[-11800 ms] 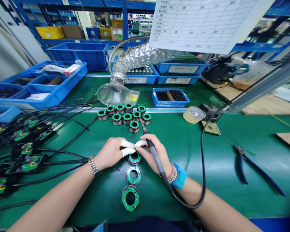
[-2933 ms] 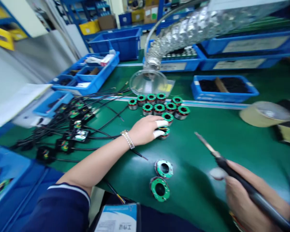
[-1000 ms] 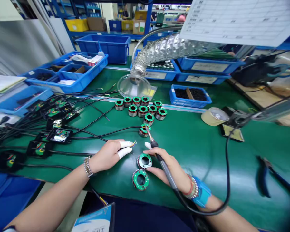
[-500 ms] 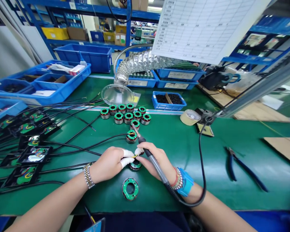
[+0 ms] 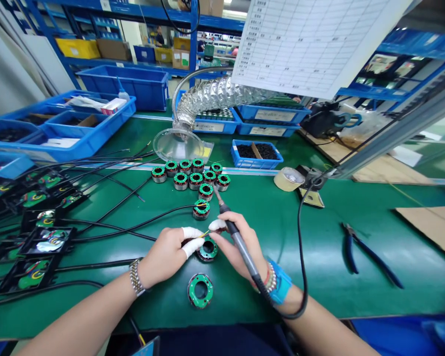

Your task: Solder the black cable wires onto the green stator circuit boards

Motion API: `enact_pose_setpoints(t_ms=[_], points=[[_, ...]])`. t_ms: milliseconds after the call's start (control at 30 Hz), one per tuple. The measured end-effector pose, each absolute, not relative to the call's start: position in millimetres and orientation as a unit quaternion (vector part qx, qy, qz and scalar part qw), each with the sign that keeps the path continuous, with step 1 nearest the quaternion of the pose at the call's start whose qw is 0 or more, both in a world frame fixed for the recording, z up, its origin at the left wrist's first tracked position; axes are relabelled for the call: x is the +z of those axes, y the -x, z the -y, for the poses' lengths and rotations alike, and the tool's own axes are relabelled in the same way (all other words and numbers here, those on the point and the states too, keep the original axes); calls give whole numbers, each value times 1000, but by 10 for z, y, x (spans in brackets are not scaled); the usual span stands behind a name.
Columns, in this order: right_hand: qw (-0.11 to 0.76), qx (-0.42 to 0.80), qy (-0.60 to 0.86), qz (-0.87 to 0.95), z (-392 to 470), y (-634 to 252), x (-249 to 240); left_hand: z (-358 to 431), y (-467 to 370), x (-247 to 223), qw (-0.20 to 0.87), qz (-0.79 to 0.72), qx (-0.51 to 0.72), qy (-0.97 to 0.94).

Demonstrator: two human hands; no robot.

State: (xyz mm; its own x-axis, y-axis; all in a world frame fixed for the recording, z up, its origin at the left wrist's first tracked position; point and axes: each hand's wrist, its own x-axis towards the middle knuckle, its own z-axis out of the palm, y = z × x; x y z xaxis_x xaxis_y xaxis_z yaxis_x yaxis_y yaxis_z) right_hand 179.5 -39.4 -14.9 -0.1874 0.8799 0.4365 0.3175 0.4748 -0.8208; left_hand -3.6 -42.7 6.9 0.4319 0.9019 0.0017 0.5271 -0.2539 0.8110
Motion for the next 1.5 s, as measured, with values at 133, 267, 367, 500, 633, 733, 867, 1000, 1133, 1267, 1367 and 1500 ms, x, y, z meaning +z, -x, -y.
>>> enact_pose_setpoints(t_ms=[133, 267, 367, 500, 633, 733, 867, 1000, 1133, 1267, 1367, 1500], points=[[484, 383, 399, 678, 367, -1843, -141, 418, 52, 125, 414, -478, 238, -737], [482, 400, 392, 674, 396, -1771, -137, 425, 40, 115, 442, -480, 242, -718], [492, 390, 392, 673, 419, -1736, -146, 426, 38, 84, 478, -508, 260, -668], [467, 354, 389, 711, 441, -1846, -175, 406, 49, 58, 492, -521, 298, -631], [396, 326, 392, 764, 473, -2025, -251, 382, 61, 20, 422, -507, 300, -690], [372, 318, 400, 775, 494, -2041, -341, 379, 52, -40, 399, -485, 291, -721], [394, 301, 381, 780, 488, -1955, -382, 375, 15, -121, 382, -474, 291, -738], [448, 259, 389, 762, 489, -2022, -271, 359, -32, -162, 378, -476, 283, -742], [469, 216, 385, 765, 551, -2264, -157, 342, -63, -184, 375, -475, 282, -745], [490, 219, 360, 763, 648, -2449, -147, 335, -65, -195, 377, -474, 285, -743], [501, 280, 359, 736, 698, -2485, -178, 339, -63, -189, 383, -475, 282, -741], [492, 320, 360, 725, 700, -2466, -203, 337, -69, -174, 385, -483, 274, -737]])
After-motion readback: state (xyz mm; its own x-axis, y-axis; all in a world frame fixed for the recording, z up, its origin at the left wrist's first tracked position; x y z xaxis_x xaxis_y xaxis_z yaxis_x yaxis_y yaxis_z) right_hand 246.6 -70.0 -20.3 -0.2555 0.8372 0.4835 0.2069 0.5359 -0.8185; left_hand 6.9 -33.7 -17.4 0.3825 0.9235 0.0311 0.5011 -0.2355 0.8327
